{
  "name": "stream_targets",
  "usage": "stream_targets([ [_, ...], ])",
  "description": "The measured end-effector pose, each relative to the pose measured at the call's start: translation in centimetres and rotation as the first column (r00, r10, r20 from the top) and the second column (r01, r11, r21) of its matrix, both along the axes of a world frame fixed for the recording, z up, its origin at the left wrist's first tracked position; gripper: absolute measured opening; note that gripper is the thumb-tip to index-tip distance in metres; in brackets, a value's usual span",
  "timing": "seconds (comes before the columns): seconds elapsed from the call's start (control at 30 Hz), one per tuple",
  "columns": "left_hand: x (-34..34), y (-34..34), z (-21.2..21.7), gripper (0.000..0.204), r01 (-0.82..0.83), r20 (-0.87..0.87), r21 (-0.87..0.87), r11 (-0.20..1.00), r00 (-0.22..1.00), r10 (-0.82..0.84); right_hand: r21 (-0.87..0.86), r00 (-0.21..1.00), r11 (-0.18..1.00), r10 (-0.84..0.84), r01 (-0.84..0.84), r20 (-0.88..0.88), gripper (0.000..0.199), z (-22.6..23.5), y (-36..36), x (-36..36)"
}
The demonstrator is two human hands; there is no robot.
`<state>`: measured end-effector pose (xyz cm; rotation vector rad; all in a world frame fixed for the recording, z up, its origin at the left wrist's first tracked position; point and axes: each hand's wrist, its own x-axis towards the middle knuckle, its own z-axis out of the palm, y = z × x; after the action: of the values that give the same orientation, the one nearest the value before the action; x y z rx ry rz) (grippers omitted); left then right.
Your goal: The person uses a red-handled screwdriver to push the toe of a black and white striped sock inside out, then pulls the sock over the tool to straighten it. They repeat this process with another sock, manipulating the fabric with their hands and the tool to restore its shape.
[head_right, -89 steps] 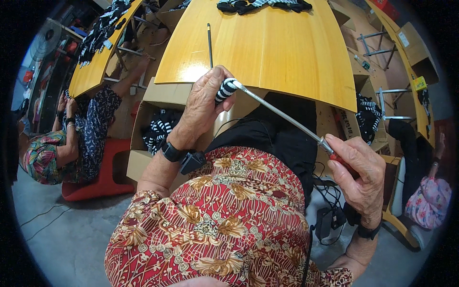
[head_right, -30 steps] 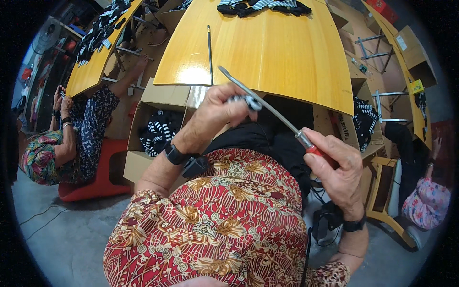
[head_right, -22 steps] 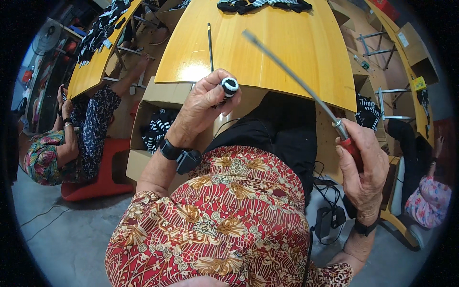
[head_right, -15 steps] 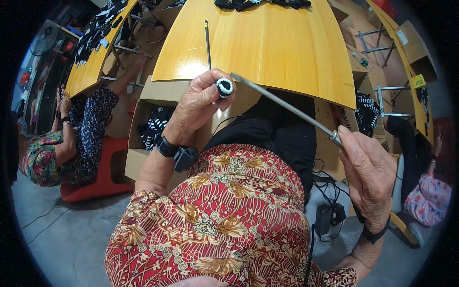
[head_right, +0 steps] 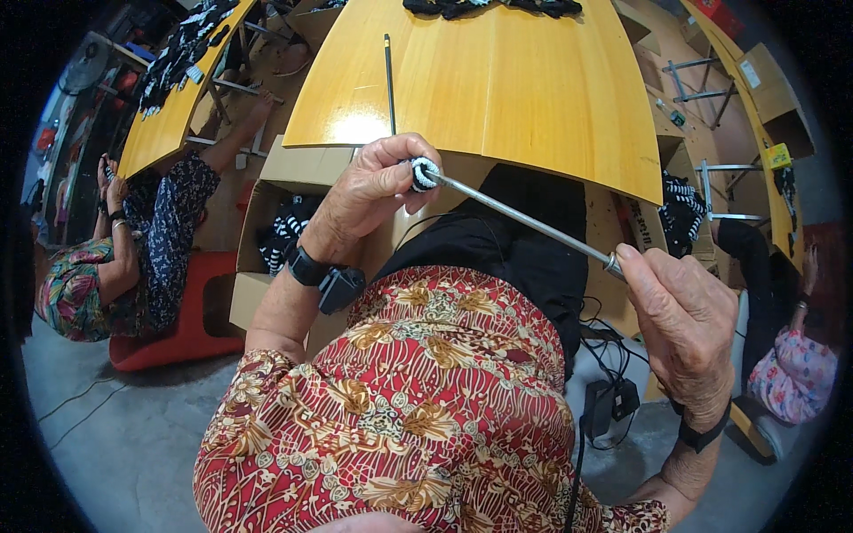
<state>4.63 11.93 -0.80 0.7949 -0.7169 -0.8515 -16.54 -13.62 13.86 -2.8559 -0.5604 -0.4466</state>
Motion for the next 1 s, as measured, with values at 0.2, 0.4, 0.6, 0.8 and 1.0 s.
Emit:
stream_targets([
  [0.2, -1.5, -1.2, 0.7, 0.032, -0.11, -0.215, 0.043, 0.993, 0.97, 0.116, 0.406, 0.979, 0.902, -0.078, 0.15, -0.187, 0.041, -2.6, -0.7, 0.2],
  [0.4, -1.1, -2.5, 0.6, 0.028, -0.22, -0.58, -0.108, 0.97, 0.806, 0.118, 0.655, 0.887, 0.601, -0.261, 0.458, -0.38, 0.043, -6.3, 0.8, -1.1],
  [0.6, 0.2, -3.1, 1.5, 0.032, -0.355, -0.76, -0.2, 0.913, 0.645, 0.084, 0.679, 0.914, 0.63, -0.132, 0.376, -0.384, 0.041, -7.9, 2.7, -2.9],
  [0.8, 0.6, -3.9, 1.0, 0.034, -0.284, -0.77, -0.28, 0.917, 0.636, -0.038, 0.705, 0.927, 0.618, -0.112, 0.347, -0.358, 0.041, -9.3, 3.3, -2.5],
  [1.0, 0.1, -4.6, 1.5, 0.036, -0.247, -0.812, -0.288, 0.925, 0.575, -0.099, 0.72, 0.936, 0.614, -0.1, 0.324, -0.336, 0.043, -9.8, 4.1, -1.1],
])
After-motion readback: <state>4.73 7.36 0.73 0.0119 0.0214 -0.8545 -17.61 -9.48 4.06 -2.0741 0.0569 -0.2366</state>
